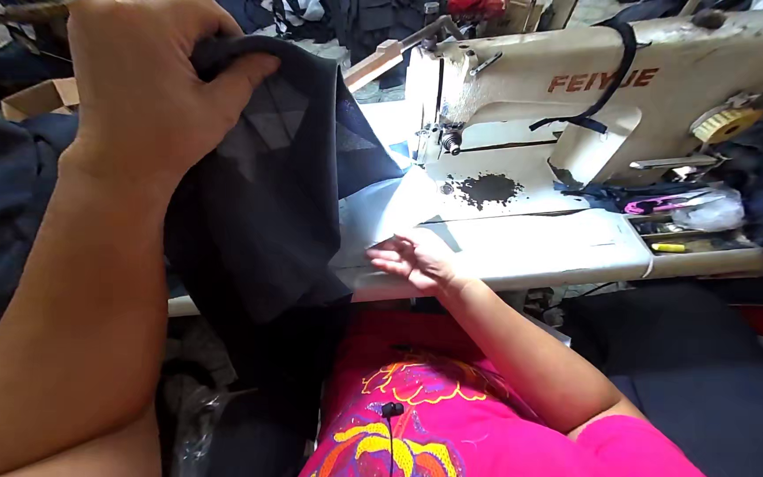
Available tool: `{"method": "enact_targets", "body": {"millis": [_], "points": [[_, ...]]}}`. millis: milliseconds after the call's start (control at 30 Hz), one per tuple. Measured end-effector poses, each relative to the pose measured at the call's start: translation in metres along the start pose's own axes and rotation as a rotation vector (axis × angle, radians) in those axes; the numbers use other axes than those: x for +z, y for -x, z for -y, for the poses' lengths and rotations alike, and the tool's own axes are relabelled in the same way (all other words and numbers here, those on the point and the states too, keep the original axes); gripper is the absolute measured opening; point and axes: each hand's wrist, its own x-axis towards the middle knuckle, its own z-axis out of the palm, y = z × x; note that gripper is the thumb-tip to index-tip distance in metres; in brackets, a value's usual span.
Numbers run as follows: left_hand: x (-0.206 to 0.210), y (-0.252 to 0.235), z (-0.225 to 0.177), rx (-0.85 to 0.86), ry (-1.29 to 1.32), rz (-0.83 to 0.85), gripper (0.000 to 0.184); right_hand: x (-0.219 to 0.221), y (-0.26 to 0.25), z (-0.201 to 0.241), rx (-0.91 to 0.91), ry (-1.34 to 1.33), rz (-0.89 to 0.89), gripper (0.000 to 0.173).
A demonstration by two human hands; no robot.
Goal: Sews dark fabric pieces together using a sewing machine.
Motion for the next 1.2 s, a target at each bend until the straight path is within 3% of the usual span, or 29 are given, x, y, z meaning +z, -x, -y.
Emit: {"method": "enact_targets", "body": {"millis": [100,233,333,400,467,567,633,667,700,767,800,867,933,1000,1133,1200], "points": [[-0.002,0.012,-0.011,0.149,0.043,0.052,0.045,0.008,0.014,-0.020,0.122,-0.101,0.182,0.035],[0.003,0.059,-0.064,0.419,0.193,0.323,0.031,-0.009,0.042,-0.047,0.250,0.165,0.435,0.039],[0.036,0.095,-0.084,0.521,0.466,0.700,0.052,-0.040,0.056,-0.075,0.274,0.031,0.404,0.034],[0.059,0.092,-0.083,0.446,0.600,0.866,0.054,-0.054,0.061,-0.088,0.243,-0.106,0.324,0.032],[0.092,0.078,-0.075,0.270,0.607,0.830,0.040,-0.059,0.061,-0.095,0.245,-0.167,0.318,0.040],[0.166,0.071,-0.049,0.055,0.404,0.594,0.049,-0.060,0.054,-0.099,0.303,-0.233,0.414,0.082],[0.197,0.071,-0.039,-0.142,0.226,0.686,0.061,-0.060,0.053,-0.097,0.300,-0.237,0.481,0.105],[0.207,0.070,-0.034,-0.212,0.164,0.777,0.067,-0.061,0.053,-0.096,0.264,-0.212,0.511,0.109],[0.214,0.072,-0.029,-0.232,0.115,0.848,0.073,-0.061,0.054,-0.096,0.220,-0.179,0.538,0.104],[0.215,0.069,-0.024,-0.222,0.078,0.930,0.076,-0.061,0.055,-0.092,0.169,-0.076,0.525,0.073],[0.212,0.063,-0.024,-0.223,0.080,0.955,0.075,-0.058,0.055,-0.089,0.173,-0.006,0.466,0.055],[0.207,0.045,-0.028,-0.222,0.085,0.976,0.067,-0.054,0.053,-0.088,0.223,0.052,0.333,0.042],[0.213,0.029,-0.028,-0.220,0.116,0.886,0.055,-0.056,0.048,-0.093,0.245,0.009,0.308,0.043],[0.227,0.014,-0.024,-0.280,0.118,0.844,0.057,-0.058,0.044,-0.097,0.241,-0.051,0.298,0.045],[0.254,-0.004,-0.001,-0.365,0.032,0.951,0.071,-0.061,0.036,-0.099,0.274,-0.106,0.300,0.049],[0.251,-0.006,-0.010,-0.327,0.022,0.924,0.066,-0.062,0.032,-0.100,0.286,-0.119,0.272,0.047]]}}
